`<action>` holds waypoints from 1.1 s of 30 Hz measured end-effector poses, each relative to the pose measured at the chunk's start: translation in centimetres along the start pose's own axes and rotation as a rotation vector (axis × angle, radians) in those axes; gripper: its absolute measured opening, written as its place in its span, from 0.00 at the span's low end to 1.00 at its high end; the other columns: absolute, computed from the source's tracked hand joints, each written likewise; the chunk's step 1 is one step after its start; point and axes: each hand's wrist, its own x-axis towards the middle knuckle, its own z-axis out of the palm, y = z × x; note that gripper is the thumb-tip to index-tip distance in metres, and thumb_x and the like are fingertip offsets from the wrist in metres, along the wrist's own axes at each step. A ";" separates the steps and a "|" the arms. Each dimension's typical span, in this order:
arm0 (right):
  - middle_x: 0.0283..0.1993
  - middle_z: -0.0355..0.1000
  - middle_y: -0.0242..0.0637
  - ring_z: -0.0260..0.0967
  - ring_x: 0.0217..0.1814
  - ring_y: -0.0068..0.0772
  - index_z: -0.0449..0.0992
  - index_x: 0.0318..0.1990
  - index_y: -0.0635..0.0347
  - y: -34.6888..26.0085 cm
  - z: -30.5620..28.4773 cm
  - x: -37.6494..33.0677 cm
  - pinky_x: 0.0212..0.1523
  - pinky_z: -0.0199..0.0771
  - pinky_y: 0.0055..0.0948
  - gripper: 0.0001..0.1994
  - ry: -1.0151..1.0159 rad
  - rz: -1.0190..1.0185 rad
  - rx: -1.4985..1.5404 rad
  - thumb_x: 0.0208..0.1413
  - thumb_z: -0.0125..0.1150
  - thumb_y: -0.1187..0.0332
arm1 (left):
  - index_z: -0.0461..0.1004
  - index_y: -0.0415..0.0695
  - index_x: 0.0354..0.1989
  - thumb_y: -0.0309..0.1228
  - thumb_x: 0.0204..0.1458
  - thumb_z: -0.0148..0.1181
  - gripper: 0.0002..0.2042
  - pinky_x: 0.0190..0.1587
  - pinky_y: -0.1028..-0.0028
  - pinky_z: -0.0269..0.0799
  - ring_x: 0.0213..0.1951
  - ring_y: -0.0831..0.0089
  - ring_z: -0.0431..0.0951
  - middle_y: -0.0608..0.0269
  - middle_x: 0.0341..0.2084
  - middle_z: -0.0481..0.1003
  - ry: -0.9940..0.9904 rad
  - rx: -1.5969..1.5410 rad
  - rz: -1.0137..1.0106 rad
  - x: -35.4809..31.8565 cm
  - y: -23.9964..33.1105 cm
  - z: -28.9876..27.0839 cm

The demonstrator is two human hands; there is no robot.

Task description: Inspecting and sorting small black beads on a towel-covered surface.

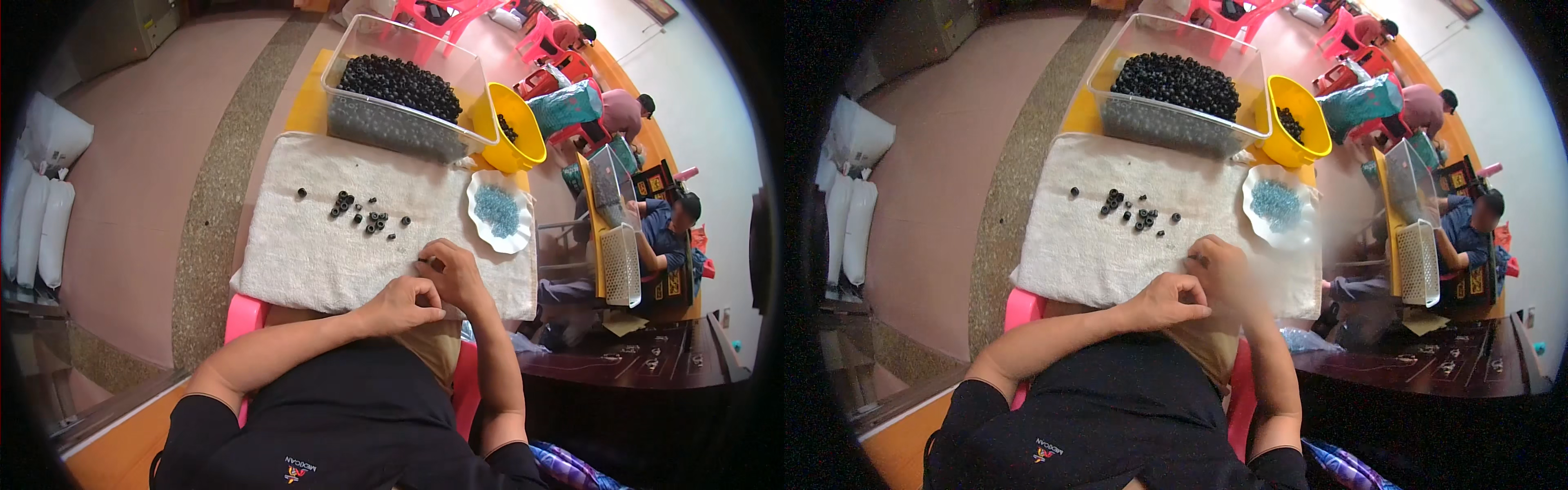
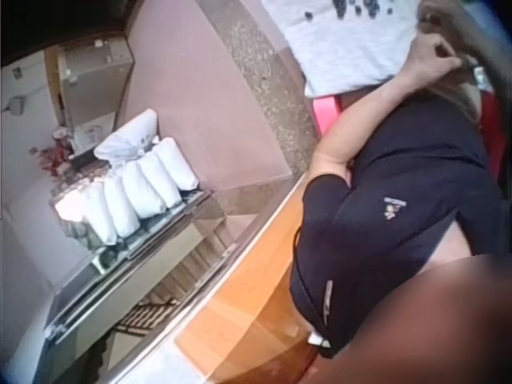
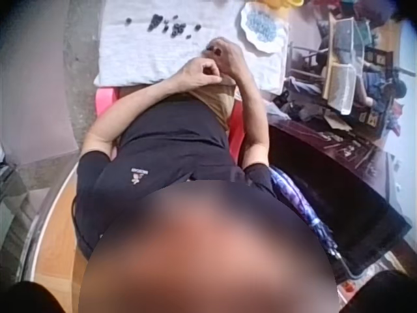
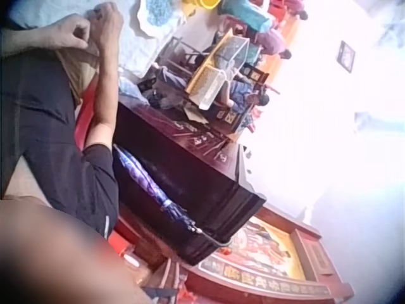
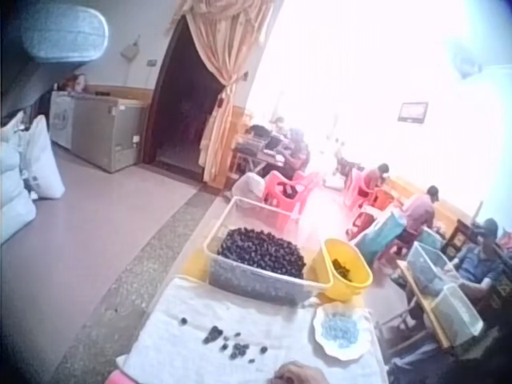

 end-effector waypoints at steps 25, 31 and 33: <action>0.30 0.70 0.34 0.68 0.30 0.25 0.75 0.31 0.61 -0.5 -0.2 -5.8 0.31 0.68 0.26 0.08 0.170 -0.075 0.253 0.44 0.71 0.77 | 0.71 0.39 0.37 0.21 0.53 0.61 0.06 0.37 0.79 0.74 0.33 0.79 0.76 0.62 0.31 0.76 0.102 -0.640 -0.178 0.3 -0.5 -0.4; 0.33 0.71 0.36 0.69 0.30 0.25 0.77 0.34 0.63 -1.1 -1.0 -5.7 0.31 0.69 0.24 0.10 0.123 -0.062 0.335 0.44 0.71 0.78 | 0.70 0.39 0.36 0.22 0.53 0.62 0.06 0.37 0.79 0.75 0.33 0.78 0.77 0.61 0.30 0.76 0.094 -0.679 -0.184 0.3 -0.4 -0.5; 0.34 0.72 0.37 0.70 0.31 0.25 0.77 0.35 0.64 -0.3 -1.5 -5.6 0.32 0.70 0.23 0.11 0.094 -0.036 0.359 0.43 0.71 0.77 | 0.70 0.39 0.36 0.22 0.54 0.62 0.06 0.38 0.79 0.76 0.33 0.78 0.77 0.61 0.30 0.76 0.105 -0.682 -0.197 0.2 -0.1 -0.6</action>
